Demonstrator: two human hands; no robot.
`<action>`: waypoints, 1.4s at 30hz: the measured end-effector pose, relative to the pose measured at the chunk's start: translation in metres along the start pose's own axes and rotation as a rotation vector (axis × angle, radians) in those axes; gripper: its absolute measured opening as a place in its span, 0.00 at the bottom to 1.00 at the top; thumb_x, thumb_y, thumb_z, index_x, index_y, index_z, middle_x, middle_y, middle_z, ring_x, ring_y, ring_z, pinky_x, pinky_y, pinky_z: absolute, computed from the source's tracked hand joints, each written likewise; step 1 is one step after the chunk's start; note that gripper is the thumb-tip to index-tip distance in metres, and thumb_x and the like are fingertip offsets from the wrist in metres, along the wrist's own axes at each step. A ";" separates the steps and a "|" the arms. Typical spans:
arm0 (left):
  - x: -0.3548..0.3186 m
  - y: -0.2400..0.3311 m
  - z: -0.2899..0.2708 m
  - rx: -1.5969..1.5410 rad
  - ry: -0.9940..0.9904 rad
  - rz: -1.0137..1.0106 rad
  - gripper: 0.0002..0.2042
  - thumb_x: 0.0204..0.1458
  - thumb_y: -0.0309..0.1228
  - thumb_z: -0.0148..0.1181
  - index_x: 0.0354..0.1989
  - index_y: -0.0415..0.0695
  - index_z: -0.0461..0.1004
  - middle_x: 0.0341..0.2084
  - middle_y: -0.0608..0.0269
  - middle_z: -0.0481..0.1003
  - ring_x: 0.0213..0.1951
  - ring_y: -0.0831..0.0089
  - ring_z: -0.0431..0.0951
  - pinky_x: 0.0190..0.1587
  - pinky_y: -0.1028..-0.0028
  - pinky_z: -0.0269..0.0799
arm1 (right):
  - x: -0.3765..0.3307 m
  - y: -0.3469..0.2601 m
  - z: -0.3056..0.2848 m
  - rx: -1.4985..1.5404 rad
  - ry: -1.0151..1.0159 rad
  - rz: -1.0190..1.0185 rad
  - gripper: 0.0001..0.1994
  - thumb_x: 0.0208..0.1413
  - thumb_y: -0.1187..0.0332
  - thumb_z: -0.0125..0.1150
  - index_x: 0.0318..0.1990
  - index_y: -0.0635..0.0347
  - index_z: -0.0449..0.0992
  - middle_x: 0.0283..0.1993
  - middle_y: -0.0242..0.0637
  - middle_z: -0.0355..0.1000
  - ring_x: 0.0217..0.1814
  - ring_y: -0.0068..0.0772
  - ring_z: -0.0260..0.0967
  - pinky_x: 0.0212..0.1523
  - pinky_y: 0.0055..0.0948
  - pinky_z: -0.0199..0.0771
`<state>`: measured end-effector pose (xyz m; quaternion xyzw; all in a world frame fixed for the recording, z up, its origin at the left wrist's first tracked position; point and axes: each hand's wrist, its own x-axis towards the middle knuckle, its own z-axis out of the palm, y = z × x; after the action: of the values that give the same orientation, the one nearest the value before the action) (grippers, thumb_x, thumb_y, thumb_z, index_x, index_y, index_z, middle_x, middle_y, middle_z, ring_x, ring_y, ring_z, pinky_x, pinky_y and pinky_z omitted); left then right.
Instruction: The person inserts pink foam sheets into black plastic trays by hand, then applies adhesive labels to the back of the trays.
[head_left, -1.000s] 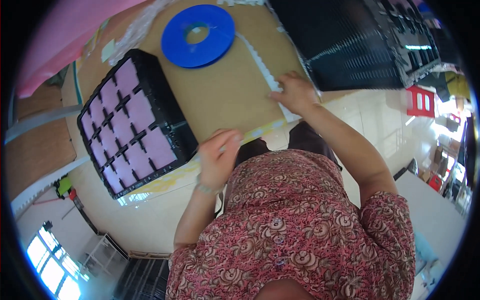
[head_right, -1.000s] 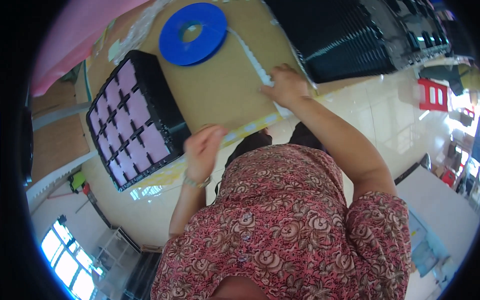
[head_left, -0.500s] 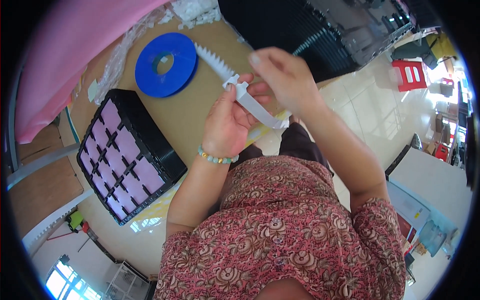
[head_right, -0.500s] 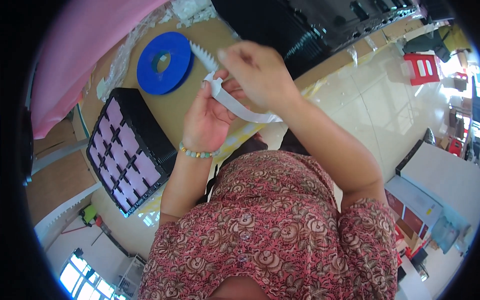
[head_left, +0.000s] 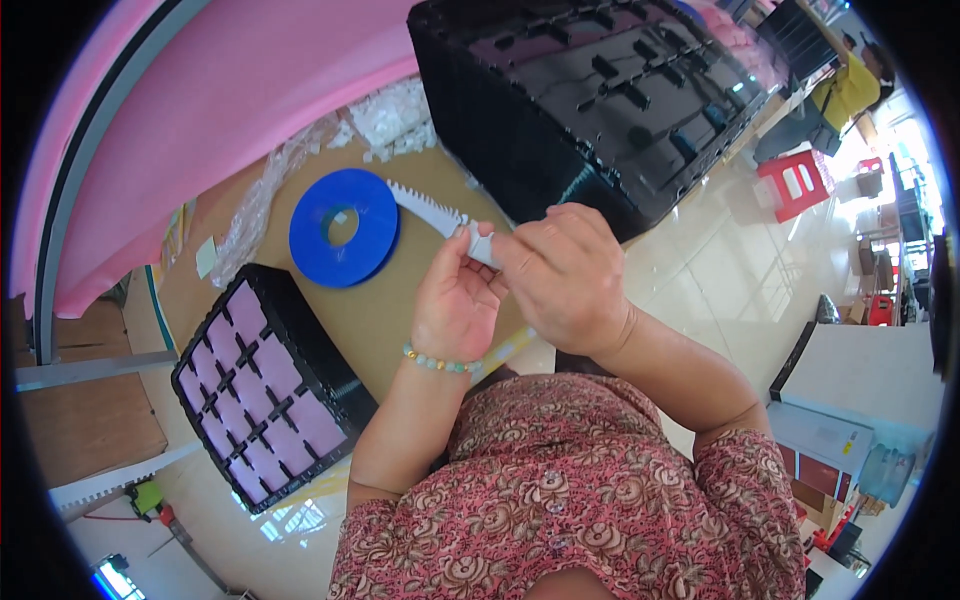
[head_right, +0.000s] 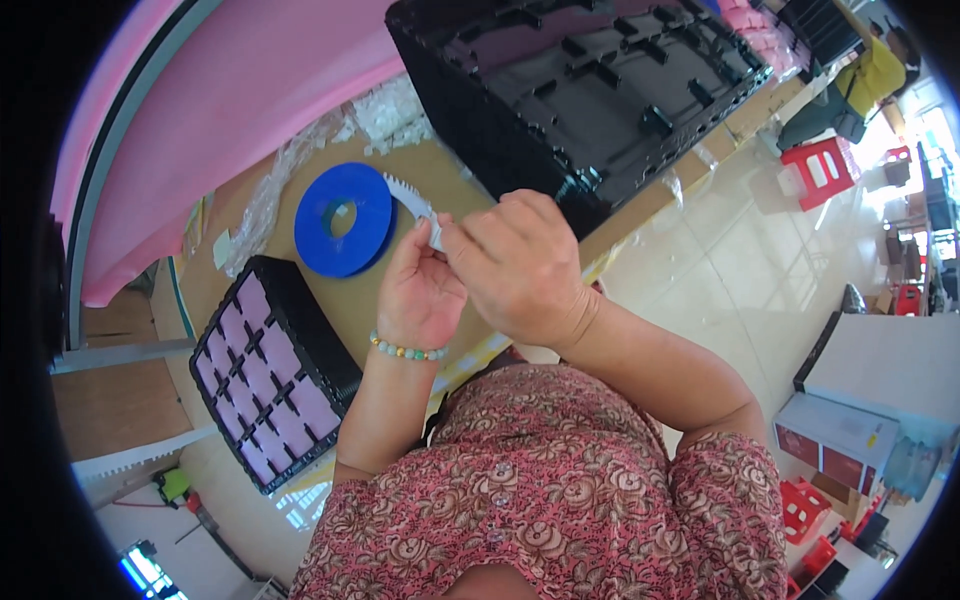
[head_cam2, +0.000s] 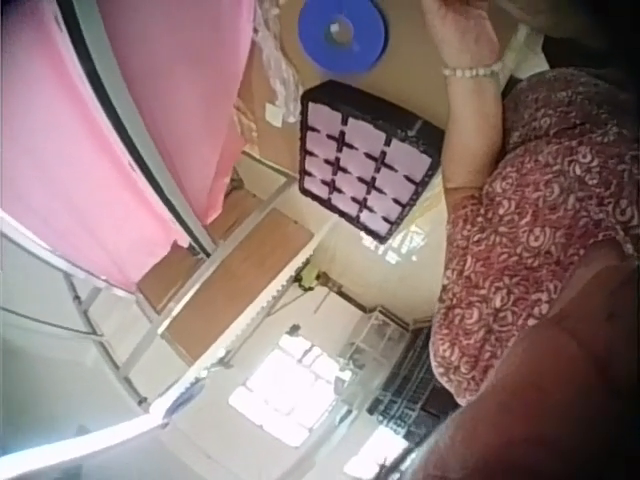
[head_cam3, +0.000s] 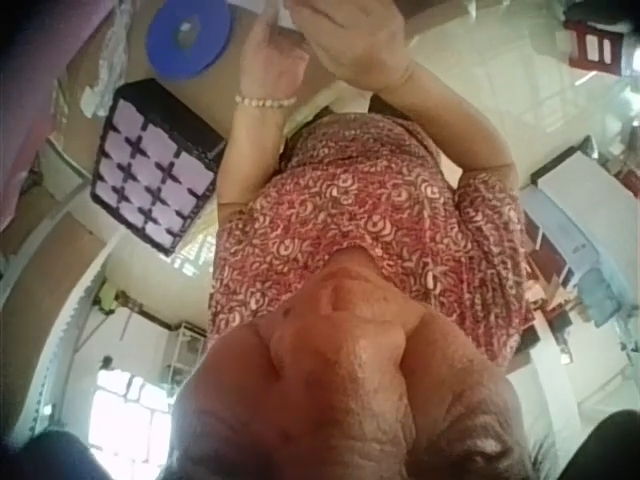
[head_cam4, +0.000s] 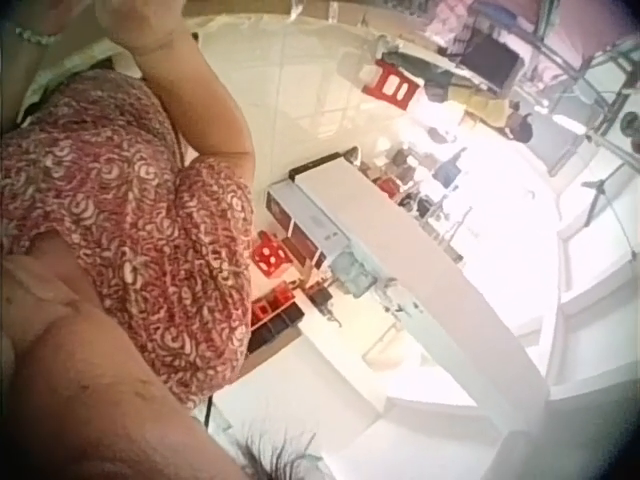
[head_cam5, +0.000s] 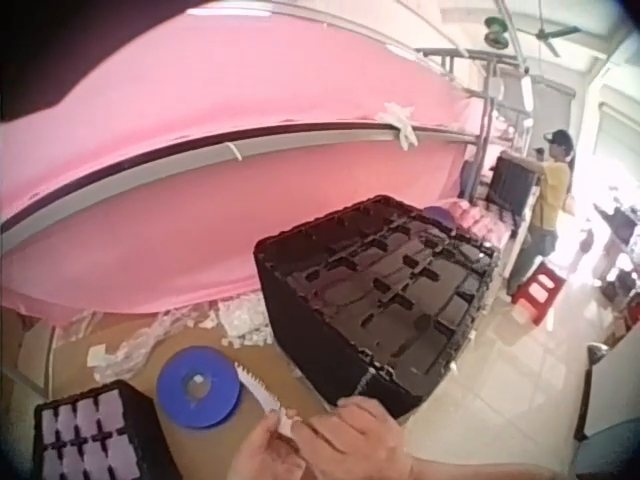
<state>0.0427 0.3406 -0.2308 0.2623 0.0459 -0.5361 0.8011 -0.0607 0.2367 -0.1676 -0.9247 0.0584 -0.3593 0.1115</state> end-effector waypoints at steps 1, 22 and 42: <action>0.001 0.003 0.002 -0.096 0.055 -0.017 0.13 0.62 0.38 0.48 0.45 0.44 0.73 0.40 0.65 0.75 0.44 0.74 0.74 0.49 0.69 0.71 | 0.005 -0.001 0.000 -0.052 0.034 -0.122 0.09 0.43 0.74 0.63 0.35 0.58 0.77 0.33 0.36 0.72 0.33 0.37 0.69 0.42 0.35 0.71; -0.028 -0.008 0.048 -0.058 -0.092 0.008 0.14 0.65 0.40 0.44 0.46 0.45 0.73 0.38 0.65 0.75 0.40 0.77 0.75 0.44 0.73 0.70 | 0.023 0.007 -0.020 0.223 0.034 -0.109 0.10 0.39 0.77 0.62 0.33 0.61 0.74 0.34 0.36 0.69 0.31 0.37 0.68 0.31 0.34 0.69; -0.001 -0.060 0.091 -0.425 -0.420 0.452 0.24 0.64 0.49 0.42 0.55 0.41 0.65 0.48 0.55 0.73 0.49 0.66 0.75 0.52 0.64 0.71 | 0.090 0.096 -0.063 0.432 -0.016 -0.887 0.12 0.32 0.71 0.66 0.30 0.55 0.74 0.37 0.31 0.69 0.36 0.35 0.63 0.39 0.40 0.70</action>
<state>-0.0294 0.2815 -0.1743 -0.0220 -0.0681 -0.3665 0.9277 -0.0393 0.1164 -0.0876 -0.8191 -0.4174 -0.3688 0.1374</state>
